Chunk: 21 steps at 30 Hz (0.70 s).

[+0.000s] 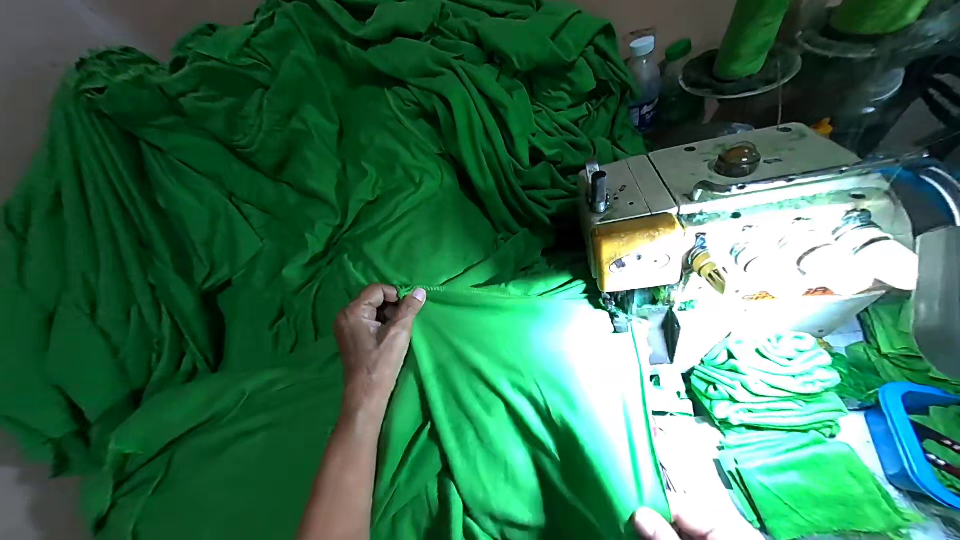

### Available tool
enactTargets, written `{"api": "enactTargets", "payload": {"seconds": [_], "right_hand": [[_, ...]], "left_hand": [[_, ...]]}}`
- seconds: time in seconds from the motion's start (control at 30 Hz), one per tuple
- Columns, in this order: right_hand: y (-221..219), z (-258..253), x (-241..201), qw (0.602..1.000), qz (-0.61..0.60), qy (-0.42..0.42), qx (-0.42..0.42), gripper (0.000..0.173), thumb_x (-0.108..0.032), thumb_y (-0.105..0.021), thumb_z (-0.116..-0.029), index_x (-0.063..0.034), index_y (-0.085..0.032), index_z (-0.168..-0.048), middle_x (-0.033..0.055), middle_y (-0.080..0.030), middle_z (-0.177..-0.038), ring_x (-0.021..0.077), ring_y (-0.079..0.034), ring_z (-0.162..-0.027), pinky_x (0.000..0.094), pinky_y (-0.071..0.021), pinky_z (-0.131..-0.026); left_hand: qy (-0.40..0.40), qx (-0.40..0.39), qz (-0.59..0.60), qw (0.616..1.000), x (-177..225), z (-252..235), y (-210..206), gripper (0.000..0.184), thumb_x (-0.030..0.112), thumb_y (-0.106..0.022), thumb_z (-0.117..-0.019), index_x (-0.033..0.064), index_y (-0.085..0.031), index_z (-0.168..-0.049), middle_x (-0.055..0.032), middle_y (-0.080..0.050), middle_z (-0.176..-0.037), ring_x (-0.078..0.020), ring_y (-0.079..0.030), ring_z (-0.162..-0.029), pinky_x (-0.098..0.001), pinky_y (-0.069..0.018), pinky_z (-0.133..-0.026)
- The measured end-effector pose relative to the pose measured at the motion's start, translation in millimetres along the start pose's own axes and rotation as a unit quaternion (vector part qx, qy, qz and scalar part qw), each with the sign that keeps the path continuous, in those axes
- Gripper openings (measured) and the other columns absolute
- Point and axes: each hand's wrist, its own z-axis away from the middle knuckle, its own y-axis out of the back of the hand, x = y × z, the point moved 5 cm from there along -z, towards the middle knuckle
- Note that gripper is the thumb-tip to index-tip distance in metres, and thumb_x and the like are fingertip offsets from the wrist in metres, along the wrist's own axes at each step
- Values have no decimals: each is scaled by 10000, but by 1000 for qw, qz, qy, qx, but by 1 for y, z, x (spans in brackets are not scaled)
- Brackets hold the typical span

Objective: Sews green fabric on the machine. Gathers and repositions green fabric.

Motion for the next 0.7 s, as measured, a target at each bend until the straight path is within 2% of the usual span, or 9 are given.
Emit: {"api": "enactTargets", "payload": {"seconds": [0.2,0.3,0.33,0.4,0.47,0.53,0.57,0.63,0.7], "right_hand": [[6,-56,3,986,142,76,32,278,-156,-652,-948,-99,-637,-677,-113,-554,-608,-101,-488,-558,93,-415,-522],[7,-67,5,983,146,102,50,264,-177,-652,-947,-108,-665,-693,-114,-599,-636,-103,-537,-585,89,-455,-547],[6,-67,4,984,142,101,48,251,-169,-652,-947,-105,-675,-705,-111,-614,-654,-100,-553,-604,90,-469,-566],[5,-59,4,983,147,100,38,263,-171,-645,-944,-104,-657,-690,-114,-590,-630,-105,-533,-583,83,-448,-547],[4,-42,5,984,151,99,15,256,-177,-647,-947,-67,-695,-721,-86,-635,-671,-101,-572,-634,91,-487,-605],[3,-18,5,983,160,88,-1,267,-158,-657,-941,-26,-687,-711,-51,-630,-656,-98,-560,-626,97,-475,-608],[3,-8,5,982,171,87,-3,279,-143,-661,-934,-10,-668,-688,-34,-608,-627,-91,-538,-601,103,-451,-589],[7,15,7,976,195,96,-3,261,-123,-669,-919,27,-691,-706,19,-630,-641,-57,-556,-629,123,-451,-625],[10,36,10,974,204,96,-15,216,-99,-667,-921,43,-724,-768,67,-688,-708,-27,-626,-700,129,-505,-692]], "left_hand": [[-57,2,47,997,37,-53,17,225,202,-690,-968,33,-578,-872,46,-502,-734,28,-466,-632,-154,-411,-623],[-88,2,7,996,52,-87,15,262,217,-679,-974,-24,-601,-904,-14,-535,-790,-16,-487,-686,-202,-431,-676],[-82,-17,-33,996,52,-93,12,294,233,-660,-992,-52,-615,-937,-81,-574,-835,-94,-527,-734,-280,-458,-721],[-49,-72,-112,990,48,-89,5,345,215,-603,-1039,-127,-626,-1069,-278,-643,-1009,-367,-627,-938,-548,-480,-875],[-51,-78,-149,984,47,-59,-1,397,200,-585,-1047,-128,-581,-1270,-372,-592,-1241,-528,-575,-1173,-678,-424,-1007],[-66,-51,-149,985,64,-9,-1,438,195,-580,-1036,-63,-534,-1387,-341,-505,-1401,-519,-495,-1298,-649,-407,-1053],[-71,-42,-136,987,74,19,-2,420,181,-576,-1028,-37,-550,-1385,-308,-498,-1426,-481,-491,-1314,-614,-418,-1057],[-121,-9,-72,990,85,80,-7,295,138,-627,-970,-37,-698,-1197,-276,-607,-1310,-396,-607,-1200,-503,-516,-971],[-165,1,-3,986,91,140,-15,169,139,-660,-924,26,-778,-968,-166,-705,-1094,-209,-684,-1040,-296,-558,-892]]}}
